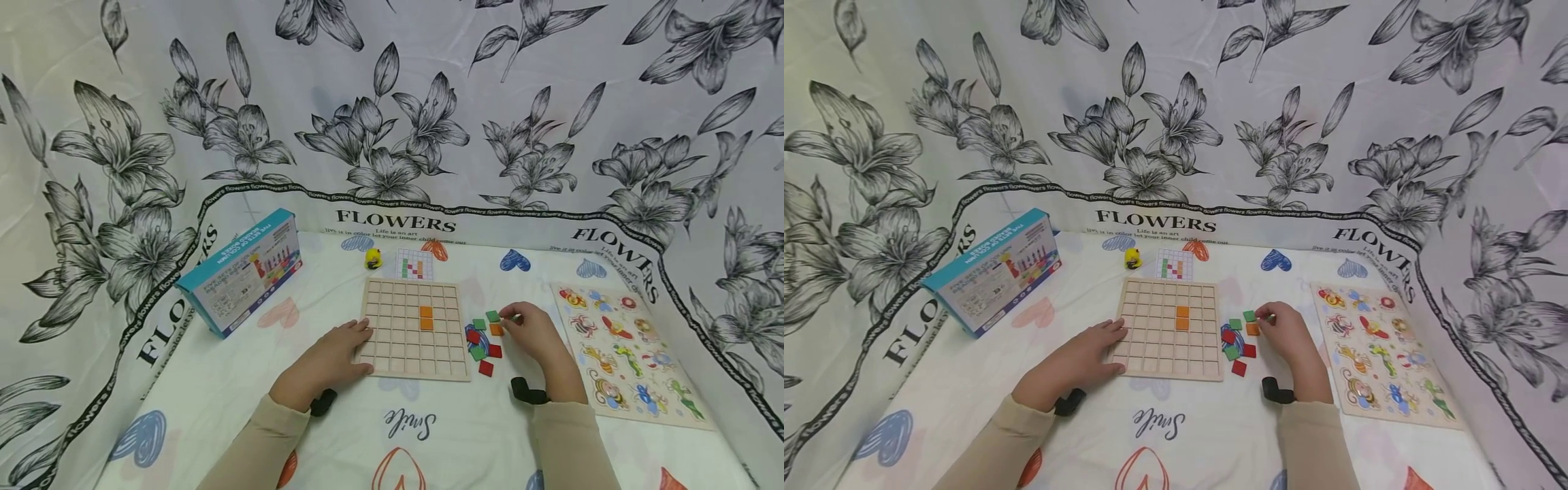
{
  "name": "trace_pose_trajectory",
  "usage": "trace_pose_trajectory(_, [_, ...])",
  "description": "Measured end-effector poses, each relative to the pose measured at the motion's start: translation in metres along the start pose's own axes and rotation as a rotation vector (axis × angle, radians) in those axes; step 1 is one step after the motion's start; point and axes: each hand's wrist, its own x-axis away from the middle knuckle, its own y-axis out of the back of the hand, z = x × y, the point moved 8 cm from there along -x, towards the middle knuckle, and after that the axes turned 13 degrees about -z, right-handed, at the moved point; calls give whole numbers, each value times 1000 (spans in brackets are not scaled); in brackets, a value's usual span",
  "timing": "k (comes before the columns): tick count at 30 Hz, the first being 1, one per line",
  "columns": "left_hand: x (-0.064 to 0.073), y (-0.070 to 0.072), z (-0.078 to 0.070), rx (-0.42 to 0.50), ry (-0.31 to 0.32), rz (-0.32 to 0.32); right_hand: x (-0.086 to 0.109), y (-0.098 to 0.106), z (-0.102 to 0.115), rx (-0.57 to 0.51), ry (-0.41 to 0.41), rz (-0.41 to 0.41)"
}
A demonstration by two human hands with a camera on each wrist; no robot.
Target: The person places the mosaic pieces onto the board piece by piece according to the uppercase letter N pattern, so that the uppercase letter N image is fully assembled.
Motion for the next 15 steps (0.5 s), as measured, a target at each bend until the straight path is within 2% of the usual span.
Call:
trace_pose_trajectory(4, [1, 1, 3, -4, 16, 0, 3, -7, -11, -12, -10, 25])
trace_pose_trajectory(15, [2, 1, 0, 13, 15, -6, 7, -14, -13, -34, -24, 25])
